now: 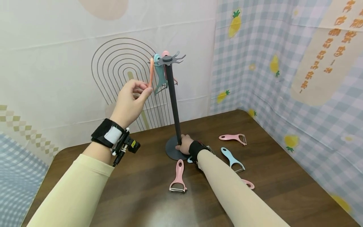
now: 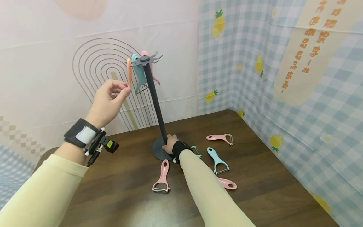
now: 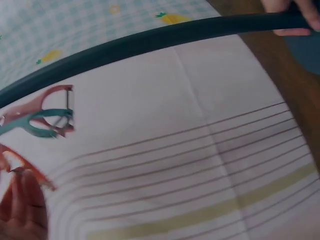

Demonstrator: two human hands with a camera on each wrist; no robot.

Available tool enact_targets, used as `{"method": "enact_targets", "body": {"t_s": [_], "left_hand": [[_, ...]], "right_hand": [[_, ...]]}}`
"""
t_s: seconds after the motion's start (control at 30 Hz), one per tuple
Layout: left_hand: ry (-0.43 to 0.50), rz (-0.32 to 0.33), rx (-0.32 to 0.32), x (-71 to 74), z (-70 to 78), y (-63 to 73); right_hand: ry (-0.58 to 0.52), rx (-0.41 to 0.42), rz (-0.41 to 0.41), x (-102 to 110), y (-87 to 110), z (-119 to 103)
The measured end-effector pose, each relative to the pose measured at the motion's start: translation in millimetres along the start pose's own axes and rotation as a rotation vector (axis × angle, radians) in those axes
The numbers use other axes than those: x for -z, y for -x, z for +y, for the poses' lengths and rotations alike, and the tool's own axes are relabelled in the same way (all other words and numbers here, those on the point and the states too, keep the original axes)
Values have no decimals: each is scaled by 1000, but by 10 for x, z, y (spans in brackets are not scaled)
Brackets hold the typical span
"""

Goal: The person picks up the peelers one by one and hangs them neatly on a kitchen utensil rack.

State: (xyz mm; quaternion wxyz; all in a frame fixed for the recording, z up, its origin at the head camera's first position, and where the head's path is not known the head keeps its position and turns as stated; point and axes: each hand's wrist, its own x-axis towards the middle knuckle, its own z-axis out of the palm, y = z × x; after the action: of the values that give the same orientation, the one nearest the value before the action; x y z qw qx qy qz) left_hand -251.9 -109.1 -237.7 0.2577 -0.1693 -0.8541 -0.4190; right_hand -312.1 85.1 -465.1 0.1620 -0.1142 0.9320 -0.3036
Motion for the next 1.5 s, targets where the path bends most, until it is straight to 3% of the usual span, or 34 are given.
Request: {"method": "enact_targets", "body": {"t_s": [0.13, 0.23, 0.3, 0.4, 0.5, 0.6, 0.73, 0.87, 1.03, 1.17, 1.5], "left_hand": [[130, 149, -115, 15, -37, 137], [225, 213, -178, 28, -21, 205], [229, 229, -182, 36, -62, 235], [138, 203, -113, 37, -201, 283], [41, 79, -26, 2, -382, 378], [-54, -119, 58, -121, -564, 545], [-194, -404, 167, -436, -779, 864], [-244, -592, 268, -753, -825, 1176], [-257, -695, 341, -996, -821, 1441], [-254, -761, 344, -1100, -822, 1576], [-258, -799, 353, -1199, -773, 1659]], "right_hand": [[7, -2, 7, 22, -6, 28], [14, -8, 5, 37, 20, 40], [13, -12, 2, 48, 43, 40], [18, -10, 2, 69, 63, 33], [26, -8, 1, 94, 53, 34], [37, -5, 5, 126, 20, 37], [58, 3, 14, 169, -17, 21], [72, 2, 8, 177, -23, -9], [67, 13, -1, 156, 23, -53], [60, 17, -5, 106, 25, -45], [66, 13, -4, 37, 26, -60]]}}
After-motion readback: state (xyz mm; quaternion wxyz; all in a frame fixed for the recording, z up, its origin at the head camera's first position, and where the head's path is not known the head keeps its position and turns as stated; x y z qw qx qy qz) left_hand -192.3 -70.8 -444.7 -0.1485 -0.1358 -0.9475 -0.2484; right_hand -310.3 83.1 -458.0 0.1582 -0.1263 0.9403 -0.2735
